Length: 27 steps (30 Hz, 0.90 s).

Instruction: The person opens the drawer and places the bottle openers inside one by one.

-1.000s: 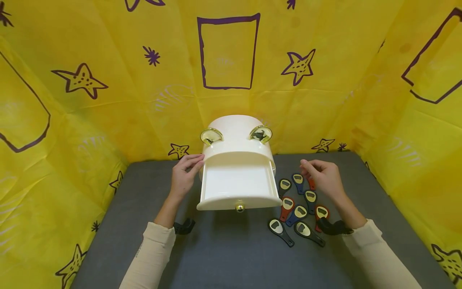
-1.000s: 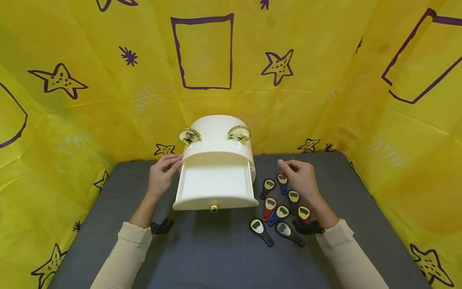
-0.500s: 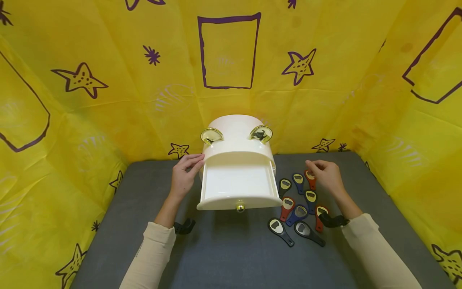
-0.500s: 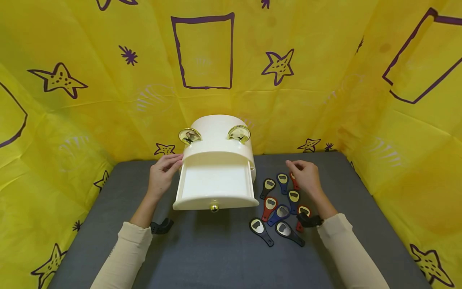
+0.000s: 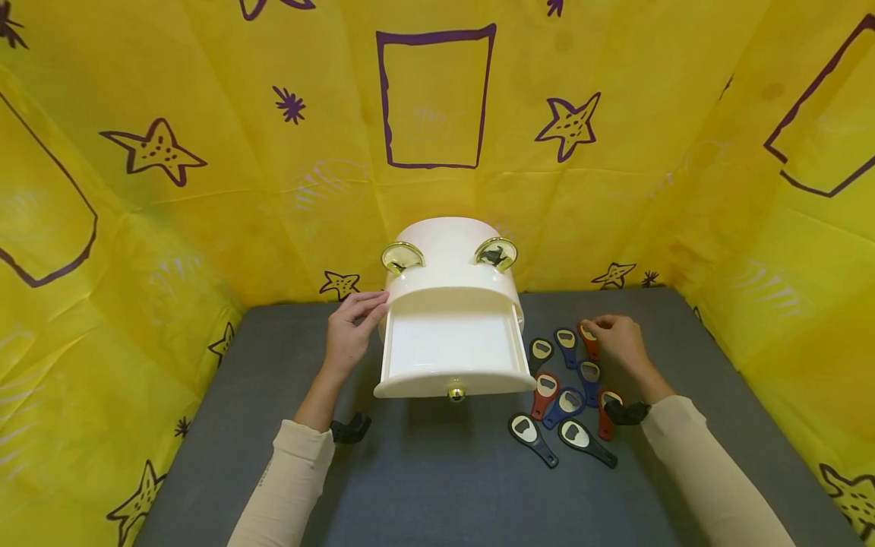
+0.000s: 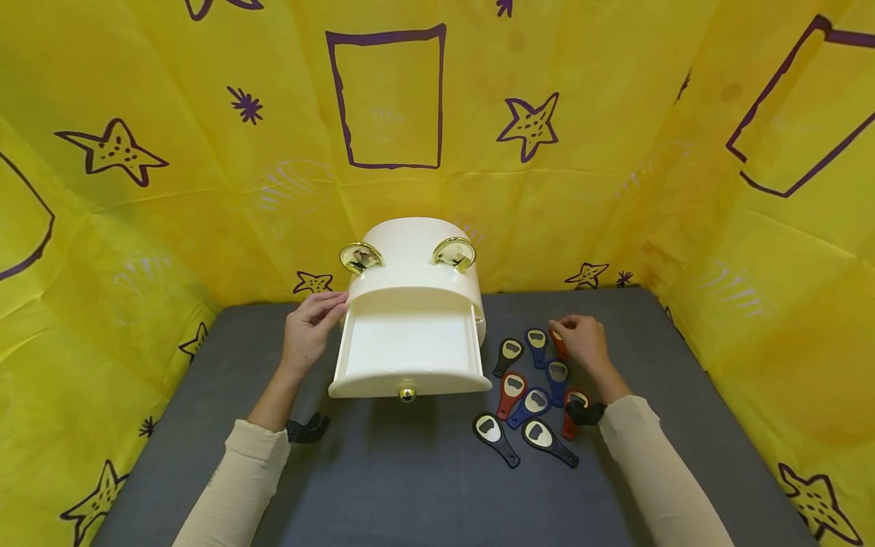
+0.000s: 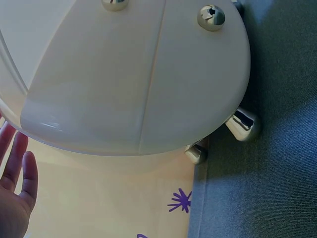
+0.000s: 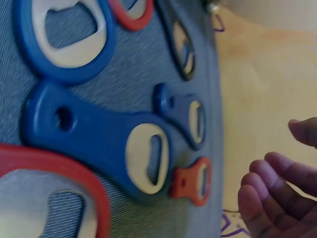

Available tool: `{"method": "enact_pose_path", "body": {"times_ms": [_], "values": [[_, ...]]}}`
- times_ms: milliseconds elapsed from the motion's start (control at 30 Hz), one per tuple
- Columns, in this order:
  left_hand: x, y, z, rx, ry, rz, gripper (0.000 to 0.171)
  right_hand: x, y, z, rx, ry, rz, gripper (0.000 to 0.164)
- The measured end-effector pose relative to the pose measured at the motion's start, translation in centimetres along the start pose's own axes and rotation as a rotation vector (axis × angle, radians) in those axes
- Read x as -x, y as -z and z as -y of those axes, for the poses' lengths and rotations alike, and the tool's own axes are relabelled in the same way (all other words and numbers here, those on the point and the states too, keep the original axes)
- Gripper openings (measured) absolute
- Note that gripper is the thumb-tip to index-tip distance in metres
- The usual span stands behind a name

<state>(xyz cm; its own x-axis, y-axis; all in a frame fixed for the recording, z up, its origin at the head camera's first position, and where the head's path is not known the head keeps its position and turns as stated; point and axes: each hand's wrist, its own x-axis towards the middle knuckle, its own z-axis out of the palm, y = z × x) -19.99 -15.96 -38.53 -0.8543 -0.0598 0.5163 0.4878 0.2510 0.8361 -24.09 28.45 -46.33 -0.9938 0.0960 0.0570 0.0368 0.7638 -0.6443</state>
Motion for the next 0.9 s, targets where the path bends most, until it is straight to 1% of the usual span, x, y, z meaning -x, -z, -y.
{"method": "enact_pose_path", "body": {"times_ms": [167,333,567,700,900], "values": [[0.0,-0.1,0.1,-0.003,-0.003,0.001,0.022,-0.5,-0.6,-1.2,0.065,-0.062,-0.005,0.041],[0.0,-0.1,0.1,0.004,-0.016,0.001,0.022,-0.5,-0.9,-1.9,0.148,-0.125,0.024,0.037],[0.0,0.0,0.3,-0.001,-0.012,-0.009,0.022,-0.4,-1.6,-2.2,0.197,-0.189,0.047,0.044],[0.0,0.0,0.4,-0.009,-0.004,-0.005,0.022,-0.4,-2.1,-2.2,0.213,-0.193,0.040,0.041],[0.0,-0.1,0.3,-0.009,-0.015,-0.005,0.022,-0.7,-2.6,-2.2,0.243,-0.145,0.016,0.037]]}}
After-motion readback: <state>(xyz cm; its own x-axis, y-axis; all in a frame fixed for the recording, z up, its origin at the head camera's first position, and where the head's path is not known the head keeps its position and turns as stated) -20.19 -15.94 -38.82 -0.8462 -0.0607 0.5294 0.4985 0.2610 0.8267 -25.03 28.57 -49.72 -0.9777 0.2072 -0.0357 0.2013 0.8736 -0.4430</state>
